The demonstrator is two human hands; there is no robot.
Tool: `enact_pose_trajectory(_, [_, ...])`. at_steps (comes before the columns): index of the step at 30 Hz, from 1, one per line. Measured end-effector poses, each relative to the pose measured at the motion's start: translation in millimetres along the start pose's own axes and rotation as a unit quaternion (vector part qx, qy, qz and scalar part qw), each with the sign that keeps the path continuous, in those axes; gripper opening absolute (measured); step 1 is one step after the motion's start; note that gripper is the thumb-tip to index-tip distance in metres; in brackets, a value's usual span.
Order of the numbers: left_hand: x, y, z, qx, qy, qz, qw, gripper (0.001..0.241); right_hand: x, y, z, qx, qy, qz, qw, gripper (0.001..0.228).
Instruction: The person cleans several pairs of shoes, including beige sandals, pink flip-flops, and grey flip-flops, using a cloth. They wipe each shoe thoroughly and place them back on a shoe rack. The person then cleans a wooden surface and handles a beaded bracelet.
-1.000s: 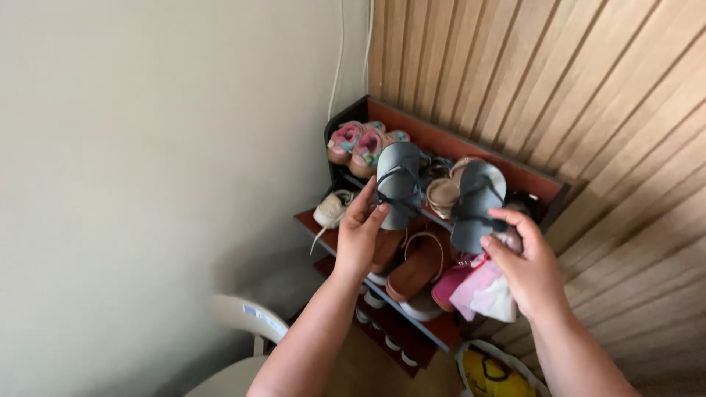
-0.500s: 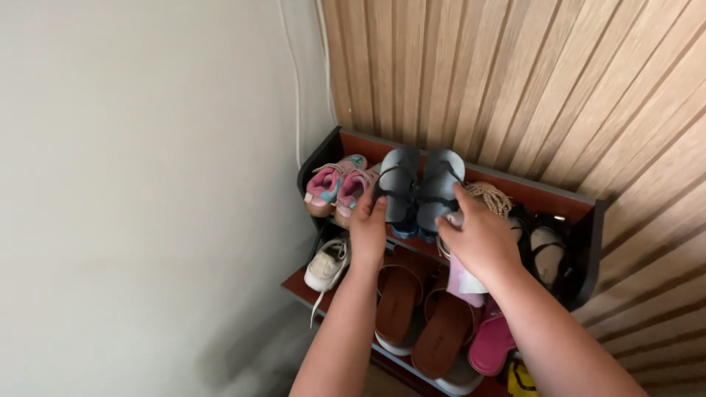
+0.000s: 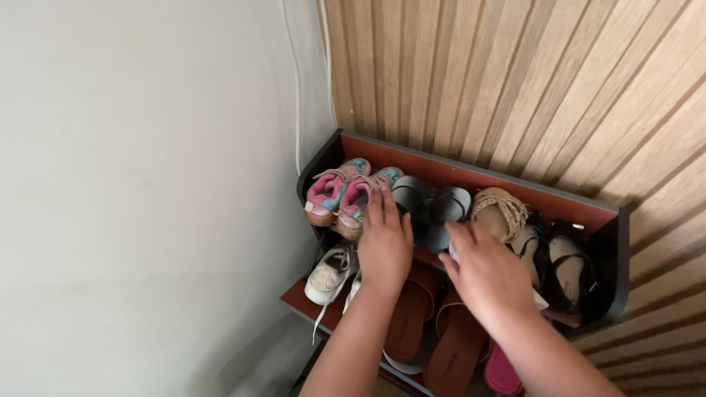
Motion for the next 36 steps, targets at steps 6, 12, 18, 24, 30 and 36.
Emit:
enact_pose_trajectory(6, [-14, 5, -26, -0.104, -0.018, 0.043, 0.993, 0.060, -10, -12, -5, 0.006, 0.104, -0.106, 0.989, 0.049])
enact_pose_trajectory(12, [-42, 10, -31, -0.118, -0.053, 0.027, 0.991, 0.070, -14, -14, -11, 0.008, 0.125, -0.098, 0.987, 0.044])
enact_pose_trajectory(18, [-36, -10, -5, -0.180, -0.059, 0.009, 0.982, 0.062, -35, -11, -32, 0.094, 0.183, -0.092, 0.974, 0.035])
enact_pose_trajectory(24, [-42, 10, -23, -0.144, -0.023, 0.024, 0.989, 0.066, -65, -23, 14, 0.108, 0.097, -0.129, 0.981, 0.049])
enact_pose_trajectory(30, [-51, 15, -7, -0.203, -0.067, -0.014, 0.977, 0.067, -45, -27, 25, 0.118, 0.092, -0.107, 0.983, 0.065])
enact_pose_trajectory(36, [-55, 12, -6, -0.230, -0.072, -0.001, 0.971, 0.074, -42, -29, 38, 0.147, 0.026, -0.078, 0.986, 0.069])
Point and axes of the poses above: each hand's wrist, its own x-axis towards the middle knuckle, its own z-axis out of the palm, y = z × x, the point moved 4 cm from there along x, towards the middle knuckle, and after that the axes turned 1 degree about -y, right-handed, at the moved point
